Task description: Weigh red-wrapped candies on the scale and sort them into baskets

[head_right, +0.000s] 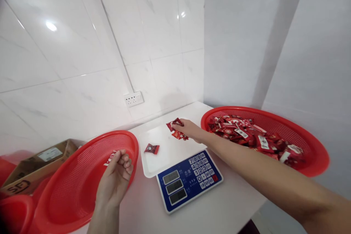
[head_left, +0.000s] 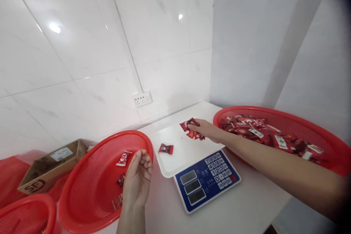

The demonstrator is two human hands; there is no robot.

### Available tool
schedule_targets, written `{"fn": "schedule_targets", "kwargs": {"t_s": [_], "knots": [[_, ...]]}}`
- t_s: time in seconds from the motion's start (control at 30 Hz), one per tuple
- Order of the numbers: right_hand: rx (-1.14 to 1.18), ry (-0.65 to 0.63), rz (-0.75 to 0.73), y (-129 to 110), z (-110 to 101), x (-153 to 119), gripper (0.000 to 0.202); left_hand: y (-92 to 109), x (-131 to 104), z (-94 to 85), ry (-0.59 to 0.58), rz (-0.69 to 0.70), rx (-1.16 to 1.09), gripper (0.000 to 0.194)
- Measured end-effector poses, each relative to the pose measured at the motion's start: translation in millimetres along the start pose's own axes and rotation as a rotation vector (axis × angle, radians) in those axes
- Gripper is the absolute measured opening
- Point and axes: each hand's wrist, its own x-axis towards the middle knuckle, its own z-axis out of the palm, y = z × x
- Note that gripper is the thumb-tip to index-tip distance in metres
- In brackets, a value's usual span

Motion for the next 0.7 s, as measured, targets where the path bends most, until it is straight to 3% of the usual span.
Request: {"fn": "schedule_targets", "kwargs": {"t_s": [0.13,0.27,0.43,0.7], "knots": [[-0.046,-0.034,0.074,-2.4,-2.8,-2.8,0.038,0.0,-0.4,-0.3,0.002,0.001,0.002,0.005],[-0.116,0.023,0.116,-6.4,-7.7,-4.1,0.048,-0.1,-0.2,0.9,-0.004,0.001,0.006,0.004],[-0.112,0.014,0.078,-11.4,-13.0,-9.8,0.028,0.6,0.1,1.0,-0.014,0.005,0.003,0.005],[-0.152,-0.099,-0.005,-10.6,12.1,-6.9,0.024,0.2,-2.6,2.1,-0.022,0.002,0.0,0.004]]}}
